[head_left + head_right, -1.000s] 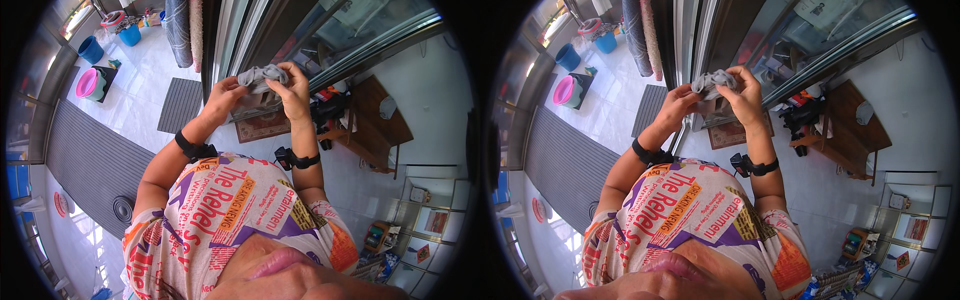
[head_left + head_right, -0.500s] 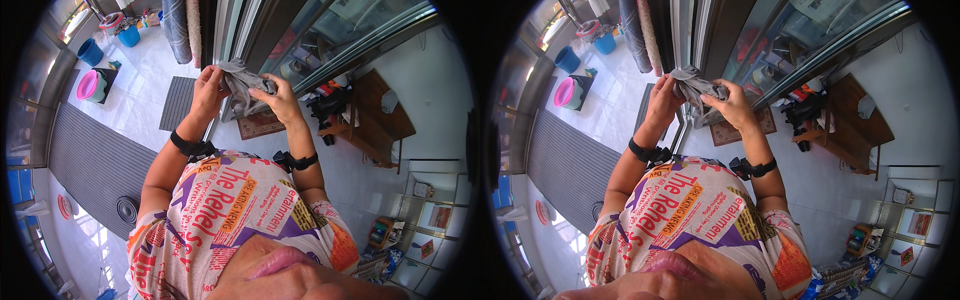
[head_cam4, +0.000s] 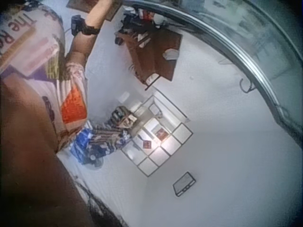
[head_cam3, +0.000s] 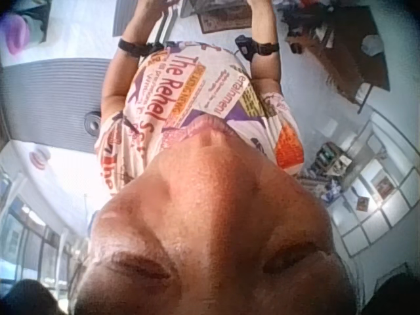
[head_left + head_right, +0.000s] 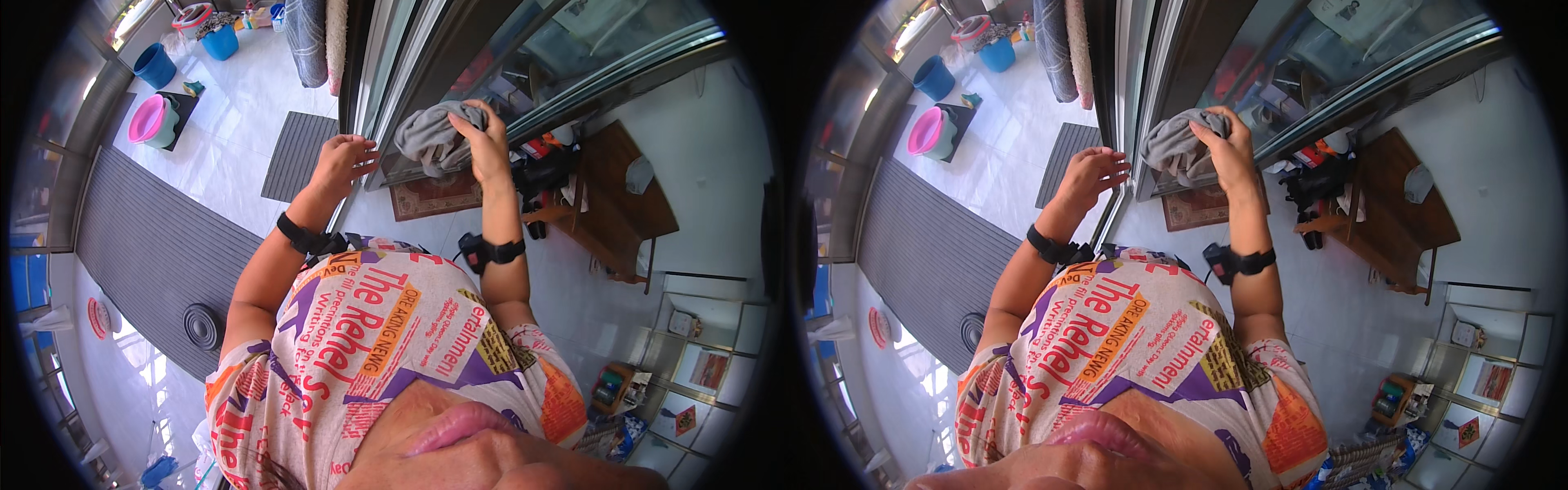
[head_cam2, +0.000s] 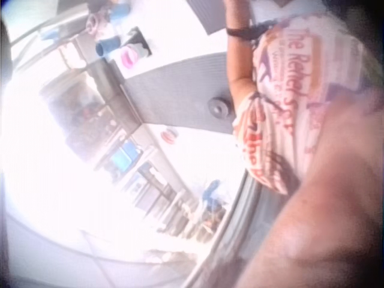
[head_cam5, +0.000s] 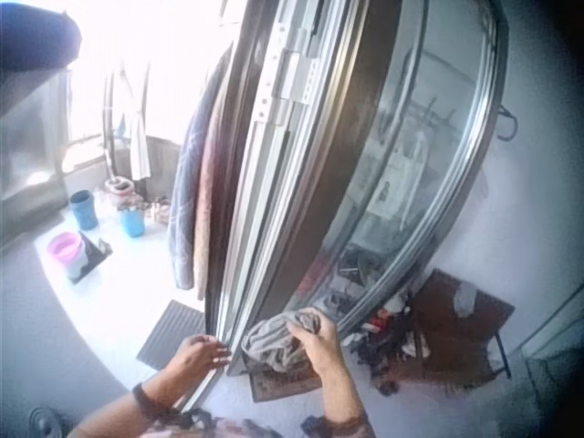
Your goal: The person wipes the glass panels and white frames of sliding doors and windows with a cloth.
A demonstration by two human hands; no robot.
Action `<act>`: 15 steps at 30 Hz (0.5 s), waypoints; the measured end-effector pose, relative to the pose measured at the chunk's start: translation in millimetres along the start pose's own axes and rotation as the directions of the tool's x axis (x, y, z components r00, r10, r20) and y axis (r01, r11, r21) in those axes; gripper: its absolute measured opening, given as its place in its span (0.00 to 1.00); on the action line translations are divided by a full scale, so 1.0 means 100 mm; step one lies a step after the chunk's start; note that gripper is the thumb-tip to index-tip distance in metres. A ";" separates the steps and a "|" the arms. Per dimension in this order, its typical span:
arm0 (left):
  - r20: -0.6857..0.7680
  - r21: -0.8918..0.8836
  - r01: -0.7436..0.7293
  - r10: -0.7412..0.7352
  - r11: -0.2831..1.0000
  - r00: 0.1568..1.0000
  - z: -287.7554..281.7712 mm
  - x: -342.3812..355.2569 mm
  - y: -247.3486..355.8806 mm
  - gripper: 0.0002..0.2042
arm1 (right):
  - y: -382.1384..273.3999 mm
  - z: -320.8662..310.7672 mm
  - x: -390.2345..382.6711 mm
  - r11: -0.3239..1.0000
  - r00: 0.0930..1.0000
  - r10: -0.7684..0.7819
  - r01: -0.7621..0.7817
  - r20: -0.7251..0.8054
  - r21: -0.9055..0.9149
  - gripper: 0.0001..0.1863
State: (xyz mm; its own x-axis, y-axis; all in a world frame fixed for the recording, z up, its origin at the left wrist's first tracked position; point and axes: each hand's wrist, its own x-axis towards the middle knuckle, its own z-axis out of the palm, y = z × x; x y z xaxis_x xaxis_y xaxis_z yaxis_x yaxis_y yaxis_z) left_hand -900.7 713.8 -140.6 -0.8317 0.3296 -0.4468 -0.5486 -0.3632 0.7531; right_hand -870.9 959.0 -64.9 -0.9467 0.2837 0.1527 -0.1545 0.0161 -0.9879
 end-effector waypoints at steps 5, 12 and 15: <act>0.018 0.078 -0.050 0.048 0.996 0.999 0.09 -0.06 0.12 0.06 | -0.10 -0.23 0.13 0.995 0.978 0.060 -0.075 0.199 0.070 0.11; 0.163 0.241 -0.174 0.137 0.955 0.977 0.45 -0.17 0.05 0.29 | 0.01 0.06 -0.03 0.955 0.982 -0.136 0.094 -0.131 -0.282 0.14; 0.299 -0.149 -0.055 0.097 0.987 0.949 0.70 -0.25 0.04 0.28 | -0.33 0.51 -0.44 0.985 0.963 -0.032 0.077 0.268 -0.158 0.21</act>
State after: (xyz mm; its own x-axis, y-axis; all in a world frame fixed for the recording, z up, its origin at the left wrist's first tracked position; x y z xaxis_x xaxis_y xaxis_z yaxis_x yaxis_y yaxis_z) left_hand -876.3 765.1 -92.8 -0.8173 0.5379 -0.2066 -0.5091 -0.5061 0.6962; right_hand -838.8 897.7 -37.8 -0.9823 0.0153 0.1867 -0.1805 0.1887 -0.9653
